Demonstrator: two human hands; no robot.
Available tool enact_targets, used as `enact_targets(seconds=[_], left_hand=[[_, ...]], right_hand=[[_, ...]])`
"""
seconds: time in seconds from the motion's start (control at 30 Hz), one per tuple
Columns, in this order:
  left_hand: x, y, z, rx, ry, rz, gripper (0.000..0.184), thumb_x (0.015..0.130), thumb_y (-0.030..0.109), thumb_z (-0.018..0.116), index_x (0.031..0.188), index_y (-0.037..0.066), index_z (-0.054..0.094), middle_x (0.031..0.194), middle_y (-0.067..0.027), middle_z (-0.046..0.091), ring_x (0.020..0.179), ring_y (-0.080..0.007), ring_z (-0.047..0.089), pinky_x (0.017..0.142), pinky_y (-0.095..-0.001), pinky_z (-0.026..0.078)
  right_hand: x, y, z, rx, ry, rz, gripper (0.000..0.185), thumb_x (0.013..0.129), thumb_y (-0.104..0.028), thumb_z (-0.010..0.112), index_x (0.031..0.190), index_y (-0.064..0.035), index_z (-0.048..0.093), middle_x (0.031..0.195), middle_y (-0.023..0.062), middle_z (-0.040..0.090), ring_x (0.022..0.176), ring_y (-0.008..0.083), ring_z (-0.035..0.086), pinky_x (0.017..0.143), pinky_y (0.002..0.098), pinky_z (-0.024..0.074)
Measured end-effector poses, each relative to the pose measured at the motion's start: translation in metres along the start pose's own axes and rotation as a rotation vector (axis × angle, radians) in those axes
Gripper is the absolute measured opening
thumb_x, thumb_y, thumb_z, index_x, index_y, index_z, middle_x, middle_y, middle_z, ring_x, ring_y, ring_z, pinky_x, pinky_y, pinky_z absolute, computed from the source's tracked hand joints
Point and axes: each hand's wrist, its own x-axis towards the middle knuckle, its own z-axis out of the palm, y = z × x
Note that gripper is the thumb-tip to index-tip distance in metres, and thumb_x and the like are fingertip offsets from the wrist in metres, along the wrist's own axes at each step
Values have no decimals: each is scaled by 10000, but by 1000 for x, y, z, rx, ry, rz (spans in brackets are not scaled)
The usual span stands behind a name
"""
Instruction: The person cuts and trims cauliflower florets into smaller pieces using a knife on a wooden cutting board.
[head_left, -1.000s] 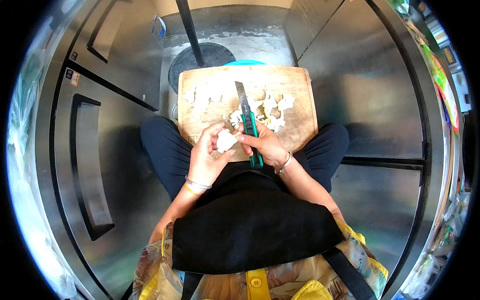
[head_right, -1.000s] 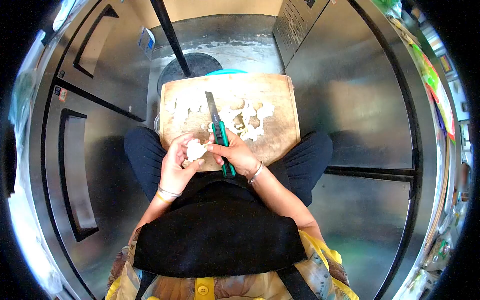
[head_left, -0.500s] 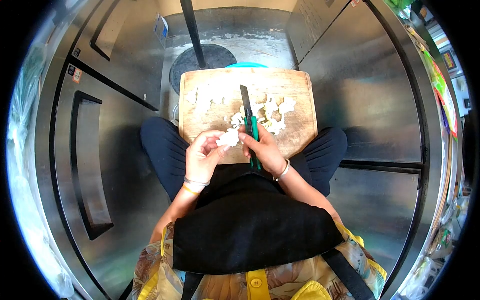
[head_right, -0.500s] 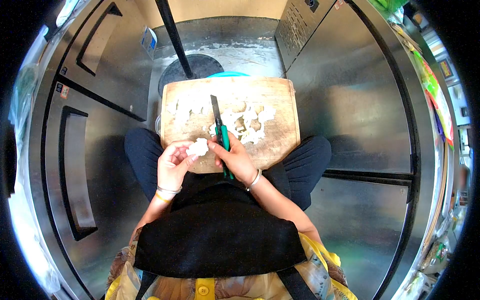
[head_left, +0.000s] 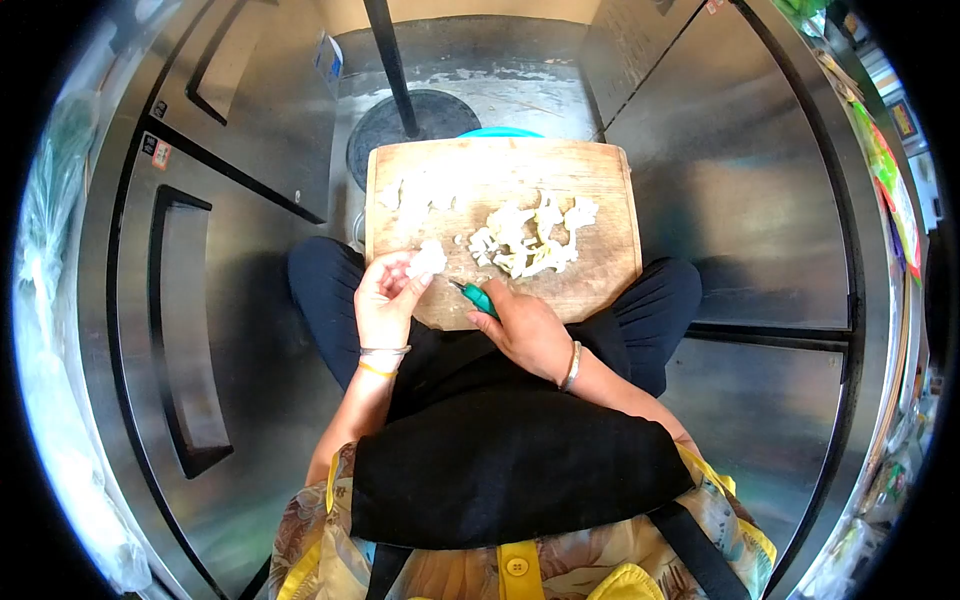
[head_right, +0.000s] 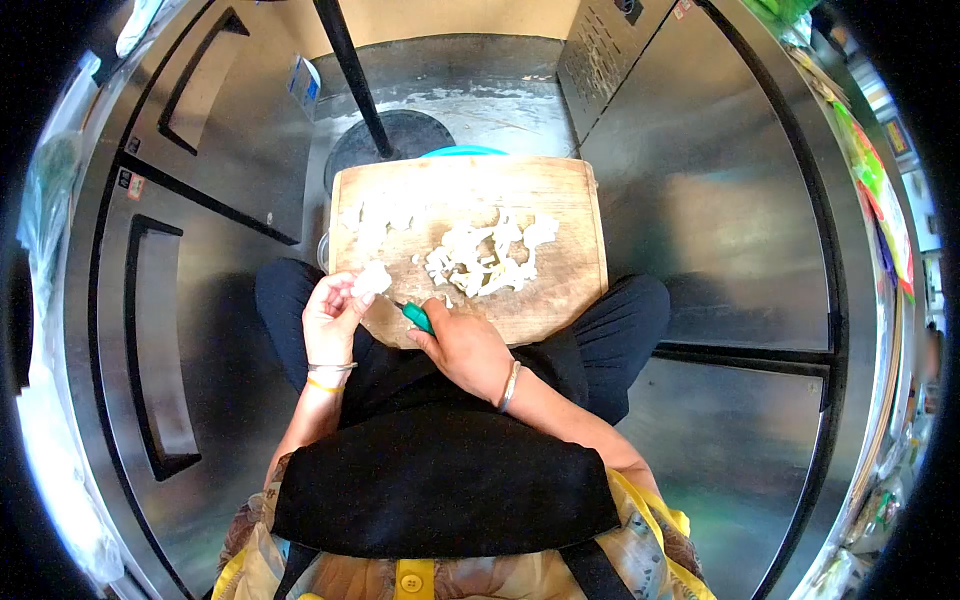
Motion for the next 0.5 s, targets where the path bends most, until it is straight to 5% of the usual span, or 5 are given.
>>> enact_targets(seconds=[0.33,0.43,0.5], left_hand=[[1,5,2,-2,-28,-9,274,784,-62,654,1029,10,554,982,-69,626,902,-115,597,814,-238,482],[-3,14,4,-176,-57,-80,277,787,-51,654,1035,20,553,973,-58,611,907,-114,583,798,-237,482],[-8,22,12,-282,-91,-108,272,795,-47,645,1039,25,552,982,-52,590,927,-115,566,798,-237,479]], right_hand=[[0,11,4,167,76,-96,271,887,-261,552,959,-17,458,684,204,566,575,408,539,545,450,444],[4,10,1,428,183,-32,262,877,-214,592,1013,-22,478,754,126,585,491,281,522,487,349,444],[6,7,-7,989,66,177,278,867,-180,624,1059,-35,484,803,32,567,487,116,488,453,238,416]])
